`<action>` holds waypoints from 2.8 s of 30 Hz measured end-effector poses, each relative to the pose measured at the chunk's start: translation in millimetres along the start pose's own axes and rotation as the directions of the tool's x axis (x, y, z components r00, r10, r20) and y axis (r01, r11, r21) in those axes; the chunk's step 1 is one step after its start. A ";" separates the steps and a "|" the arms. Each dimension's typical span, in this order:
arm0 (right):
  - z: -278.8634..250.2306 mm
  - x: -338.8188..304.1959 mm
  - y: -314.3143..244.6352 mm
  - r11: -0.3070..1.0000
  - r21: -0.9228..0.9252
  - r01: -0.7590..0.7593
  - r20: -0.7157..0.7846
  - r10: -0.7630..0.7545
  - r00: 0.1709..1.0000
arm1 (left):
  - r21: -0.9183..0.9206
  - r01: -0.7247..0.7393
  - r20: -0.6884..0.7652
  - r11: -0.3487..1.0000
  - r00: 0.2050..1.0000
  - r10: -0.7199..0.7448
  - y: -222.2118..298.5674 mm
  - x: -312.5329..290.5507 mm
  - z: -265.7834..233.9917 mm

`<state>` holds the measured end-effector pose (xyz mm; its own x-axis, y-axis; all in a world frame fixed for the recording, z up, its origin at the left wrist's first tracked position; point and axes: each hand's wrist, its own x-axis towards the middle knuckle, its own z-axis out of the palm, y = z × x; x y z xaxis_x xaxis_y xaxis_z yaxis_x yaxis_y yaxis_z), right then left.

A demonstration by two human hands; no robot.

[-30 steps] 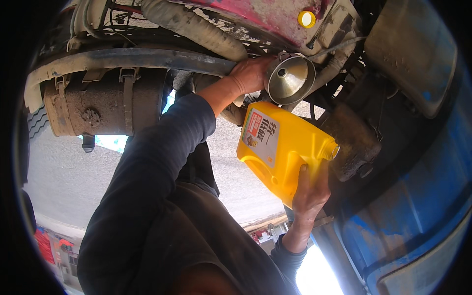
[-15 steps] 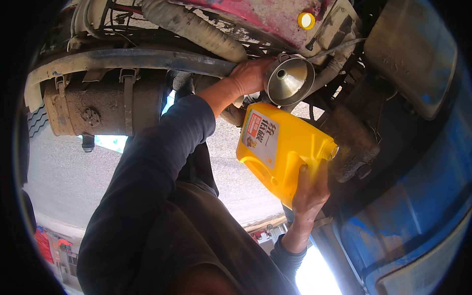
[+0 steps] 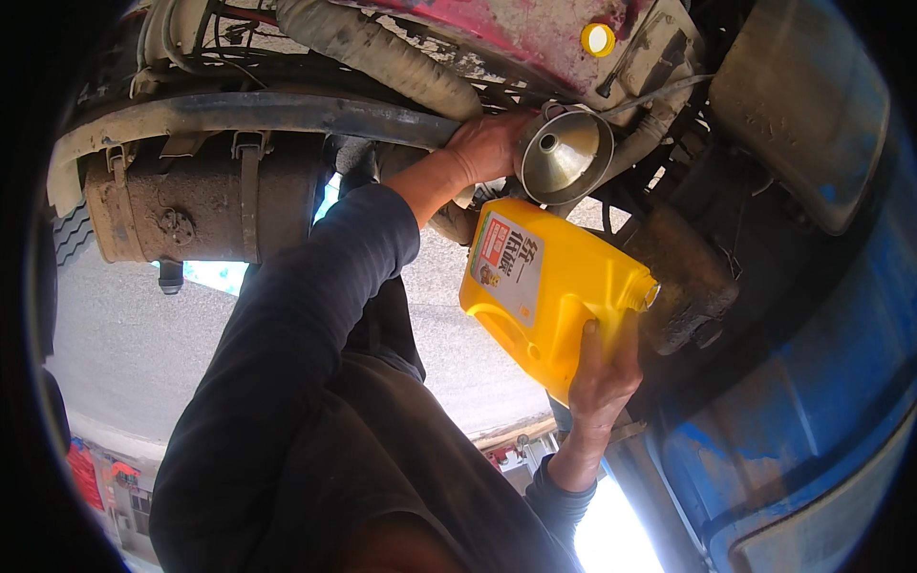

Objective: The person pours yellow liquid from a yellow plastic container into a metal funnel inserted into a vehicle's engine compartment. The person holds the container with both hands and tilts it to pour the liquid steadily.

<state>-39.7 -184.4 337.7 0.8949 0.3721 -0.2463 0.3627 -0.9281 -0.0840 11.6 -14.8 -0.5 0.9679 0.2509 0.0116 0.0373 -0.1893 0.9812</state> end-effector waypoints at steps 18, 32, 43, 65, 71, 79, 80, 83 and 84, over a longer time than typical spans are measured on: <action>-15.7 9.7 -15.3 0.915 0.244 -0.321 0.172 0.284 0.943 | -0.093 0.075 0.083 0.993 0.994 -0.067 13.7 2.1 -19.1; -58.2 22.5 -43.6 0.944 0.118 -0.307 0.362 0.247 0.899 | -0.028 0.074 0.116 0.997 0.991 -0.071 12.5 3.4 -22.7; -46.8 73.0 -45.1 0.994 0.097 -0.041 0.577 -0.022 0.817 | -0.092 0.044 0.044 0.995 0.998 -0.040 16.3 1.9 -22.4; -29.0 144.5 -52.8 1.000 -0.029 0.009 0.781 0.018 0.625 | -0.086 -0.046 0.016 0.995 0.999 0.047 7.7 0.9 -17.0; -28.6 145.0 -50.6 1.000 0.002 -0.005 0.786 0.001 0.618 | -0.080 -0.045 -0.007 0.996 0.999 0.045 9.3 -2.0 -17.4; -25.9 148.8 -47.1 1.000 -0.010 0.023 0.809 -0.005 0.588 | -0.046 -0.065 -0.017 0.997 0.998 0.064 -2.1 0.1 -5.1; -24.9 147.9 -47.2 1.000 -0.022 0.001 0.809 0.018 0.587 | -0.044 -0.055 -0.011 0.998 0.998 0.055 -2.2 0.0 -4.5; -26.0 149.0 -47.7 0.999 0.016 0.046 0.823 -0.039 0.566 | -0.055 -0.024 0.038 0.998 0.999 0.026 4.7 1.0 -10.4; -26.9 149.5 -50.1 0.999 0.026 0.041 0.828 -0.044 0.558 | -0.063 -0.023 0.028 0.998 0.999 0.024 3.8 0.9 -9.9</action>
<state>82.9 -81.9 331.0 0.2683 0.2373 -0.9336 0.3927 -0.9119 -0.1189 10.2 -5.9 5.1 0.9752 0.2194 0.0300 -0.0001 -0.1352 0.9908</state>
